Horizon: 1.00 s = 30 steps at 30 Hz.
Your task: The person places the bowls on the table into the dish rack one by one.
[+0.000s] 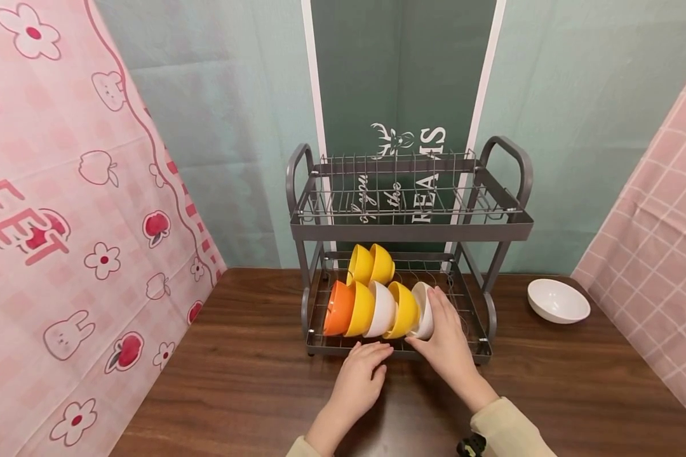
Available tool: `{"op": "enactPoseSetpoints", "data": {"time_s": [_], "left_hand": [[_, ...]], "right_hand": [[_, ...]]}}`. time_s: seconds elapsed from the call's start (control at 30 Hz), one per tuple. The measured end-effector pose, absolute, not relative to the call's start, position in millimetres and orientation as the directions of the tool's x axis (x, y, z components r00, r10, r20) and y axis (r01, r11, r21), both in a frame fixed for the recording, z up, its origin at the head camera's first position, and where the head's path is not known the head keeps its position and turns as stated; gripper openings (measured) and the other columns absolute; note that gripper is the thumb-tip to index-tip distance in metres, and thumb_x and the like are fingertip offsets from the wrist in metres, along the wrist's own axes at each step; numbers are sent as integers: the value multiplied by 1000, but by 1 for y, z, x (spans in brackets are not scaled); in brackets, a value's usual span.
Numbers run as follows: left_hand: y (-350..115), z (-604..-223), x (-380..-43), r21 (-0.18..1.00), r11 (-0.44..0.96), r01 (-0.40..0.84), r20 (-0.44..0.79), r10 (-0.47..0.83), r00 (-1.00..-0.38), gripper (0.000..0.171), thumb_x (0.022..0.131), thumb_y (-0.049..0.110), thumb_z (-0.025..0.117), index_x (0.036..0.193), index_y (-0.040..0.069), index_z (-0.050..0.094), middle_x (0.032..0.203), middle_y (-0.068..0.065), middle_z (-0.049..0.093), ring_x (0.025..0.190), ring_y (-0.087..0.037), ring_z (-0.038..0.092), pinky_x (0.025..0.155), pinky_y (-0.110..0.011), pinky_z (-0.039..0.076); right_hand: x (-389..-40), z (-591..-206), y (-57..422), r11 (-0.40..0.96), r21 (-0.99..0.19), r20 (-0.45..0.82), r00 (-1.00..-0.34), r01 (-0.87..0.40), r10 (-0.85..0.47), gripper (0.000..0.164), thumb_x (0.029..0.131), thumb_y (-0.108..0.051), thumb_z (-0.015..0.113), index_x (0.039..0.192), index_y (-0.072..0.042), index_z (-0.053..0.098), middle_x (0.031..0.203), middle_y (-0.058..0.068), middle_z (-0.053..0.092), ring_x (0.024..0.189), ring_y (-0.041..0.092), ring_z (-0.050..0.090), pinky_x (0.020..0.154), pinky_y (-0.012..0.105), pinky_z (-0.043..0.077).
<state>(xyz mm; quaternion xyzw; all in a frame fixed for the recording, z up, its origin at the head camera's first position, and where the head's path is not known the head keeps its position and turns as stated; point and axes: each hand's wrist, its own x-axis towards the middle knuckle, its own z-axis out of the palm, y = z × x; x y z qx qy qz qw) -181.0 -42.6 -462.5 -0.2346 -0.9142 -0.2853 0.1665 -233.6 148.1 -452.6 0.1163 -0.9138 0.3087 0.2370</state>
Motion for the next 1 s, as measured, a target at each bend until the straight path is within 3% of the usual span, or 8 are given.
{"op": "enactPoseSetpoints", "data": {"time_s": [1.0], "left_hand": [[-42, -463, -179, 462, 714, 526, 441, 330, -835, 30, 83, 8, 63, 112, 12, 67, 116, 3, 66, 114, -15, 58, 101, -49, 40]], "right_hand": [[-239, -456, 149, 752, -546, 454, -885, -369, -104, 106, 62, -23, 86, 146, -12, 22, 149, 18, 26, 130, 40, 32, 97, 62, 38]]}}
